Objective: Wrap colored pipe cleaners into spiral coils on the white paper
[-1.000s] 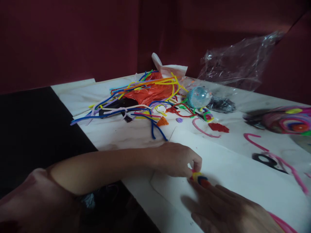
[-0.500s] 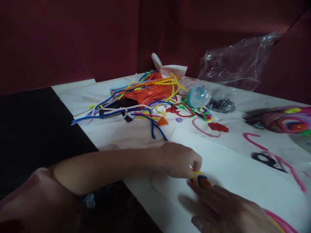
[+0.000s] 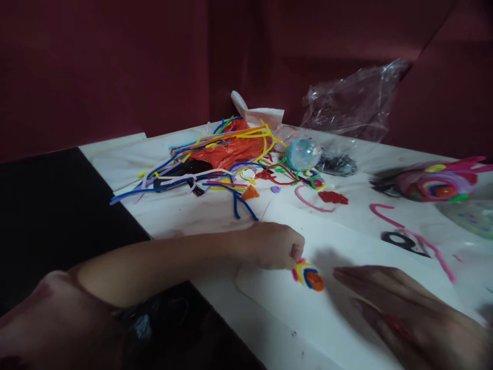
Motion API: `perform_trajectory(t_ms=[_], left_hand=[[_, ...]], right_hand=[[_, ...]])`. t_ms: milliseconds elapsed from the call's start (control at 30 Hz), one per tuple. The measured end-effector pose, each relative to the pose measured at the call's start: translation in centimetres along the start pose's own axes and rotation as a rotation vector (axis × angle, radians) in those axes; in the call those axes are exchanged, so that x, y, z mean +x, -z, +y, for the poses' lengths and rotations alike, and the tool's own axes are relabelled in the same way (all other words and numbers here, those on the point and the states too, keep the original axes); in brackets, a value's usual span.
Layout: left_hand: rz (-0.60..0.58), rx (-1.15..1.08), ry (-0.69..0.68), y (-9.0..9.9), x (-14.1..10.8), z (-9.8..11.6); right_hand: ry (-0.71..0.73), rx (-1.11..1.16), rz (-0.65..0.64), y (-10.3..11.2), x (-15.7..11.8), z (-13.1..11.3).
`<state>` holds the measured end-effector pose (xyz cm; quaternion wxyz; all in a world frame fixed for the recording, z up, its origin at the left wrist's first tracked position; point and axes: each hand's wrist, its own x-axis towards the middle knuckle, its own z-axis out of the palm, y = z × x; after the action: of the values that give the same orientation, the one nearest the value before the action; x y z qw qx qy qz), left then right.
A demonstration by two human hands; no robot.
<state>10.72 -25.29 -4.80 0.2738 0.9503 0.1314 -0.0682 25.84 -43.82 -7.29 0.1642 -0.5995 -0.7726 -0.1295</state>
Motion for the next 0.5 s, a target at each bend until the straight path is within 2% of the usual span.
perform_trajectory(t_ms=[100, 200, 500], left_hand=[[0.004, 0.005, 0.004, -0.2, 0.1, 0.0], [0.020, 0.008, 0.013, -0.4, 0.2, -0.1], [0.074, -0.011, 0.058, -0.8, -0.5, -0.2]], right_hand=[[0.077, -0.012, 0.052, -0.2, 2.1, -1.2], [0.073, -0.011, 0.000, -0.9, 3.5, -1.5], [0.038, 0.047, -0.072, -2.2, 3.7, -0.8]])
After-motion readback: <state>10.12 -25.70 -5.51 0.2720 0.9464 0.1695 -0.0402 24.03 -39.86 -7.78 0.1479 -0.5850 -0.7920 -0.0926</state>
